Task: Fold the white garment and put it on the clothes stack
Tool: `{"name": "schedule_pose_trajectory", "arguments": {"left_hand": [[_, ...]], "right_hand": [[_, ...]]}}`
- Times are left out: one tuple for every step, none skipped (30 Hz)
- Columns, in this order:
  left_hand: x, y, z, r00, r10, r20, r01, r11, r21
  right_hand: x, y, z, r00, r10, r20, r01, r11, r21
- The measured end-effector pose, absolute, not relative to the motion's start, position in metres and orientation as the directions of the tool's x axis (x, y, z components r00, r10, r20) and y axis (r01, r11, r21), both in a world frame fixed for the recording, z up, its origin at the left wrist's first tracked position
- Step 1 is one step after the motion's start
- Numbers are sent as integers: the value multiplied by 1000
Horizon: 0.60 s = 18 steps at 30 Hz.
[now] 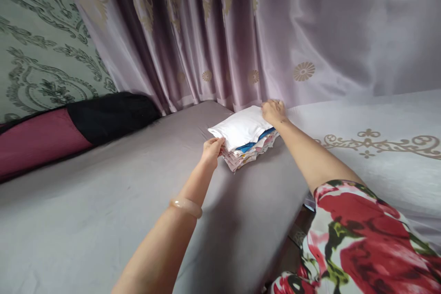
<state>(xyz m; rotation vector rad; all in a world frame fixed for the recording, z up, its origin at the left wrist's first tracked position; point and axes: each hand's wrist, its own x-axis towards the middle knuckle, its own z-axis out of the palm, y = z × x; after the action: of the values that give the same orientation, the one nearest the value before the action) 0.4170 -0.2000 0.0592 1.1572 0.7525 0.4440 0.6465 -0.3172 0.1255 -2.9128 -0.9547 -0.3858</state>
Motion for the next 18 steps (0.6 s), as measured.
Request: {"name": "schedule_pose_trajectory", "arguments": {"left_hand": [[416,-201,60,685,662,-304,70,356,932],[415,-202,61,691,654,-307,79,354,932],[414,-204,61,700,644,-309,89,351,932],[413,-206,62,708,635,-309,97,346,933],[412,-209,62,715,627,-309,104,341,934],[411,-212,62,720,622,-307,109,337,935],[410,-215,62,723,620,-305,110,333,937],[409,-218,62,724,620,-303,109,331,937],[409,-221,62,723,621,-302,107,332,937],[408,-223,62,722,623,-302,104,334,937],[408,-225,63,721,624,-302,100,337,936],[408,-227,63,719,626,-303,98,341,935],[408,-228,63,717,627,-305,95,346,934],[407,-230,64,717,627,-306,92,350,932],[406,-231,64,718,625,-306,89,353,931],[404,-232,65,721,622,-307,87,358,930],[401,-233,66,723,617,-311,87,365,927],[397,-234,68,727,610,-316,93,368,925]], "right_hand": [[645,-317,122,782,581,227,599,-801,-14],[645,-317,118,799,574,180,592,-803,-64],[645,-317,114,824,555,116,566,-816,-117],[646,-319,110,847,529,48,529,-832,-166],[648,-320,106,865,502,-5,491,-847,-205],[649,-322,104,874,486,-35,465,-854,-233],[649,-324,102,877,479,-34,457,-854,-248],[648,-324,103,878,479,-9,461,-851,-251],[644,-324,104,873,487,30,478,-843,-246],[638,-322,107,858,508,80,511,-826,-237],[630,-320,109,830,541,135,557,-799,-225],[620,-317,111,787,588,187,617,-758,-211],[608,-314,112,735,640,224,677,-710,-193],[595,-311,111,687,685,244,726,-666,-172],[583,-309,108,650,719,247,759,-633,-153],[572,-308,105,635,735,236,771,-622,-139],[562,-309,101,628,745,223,777,-617,-127],[556,-311,97,625,748,225,779,-617,-113]]}}
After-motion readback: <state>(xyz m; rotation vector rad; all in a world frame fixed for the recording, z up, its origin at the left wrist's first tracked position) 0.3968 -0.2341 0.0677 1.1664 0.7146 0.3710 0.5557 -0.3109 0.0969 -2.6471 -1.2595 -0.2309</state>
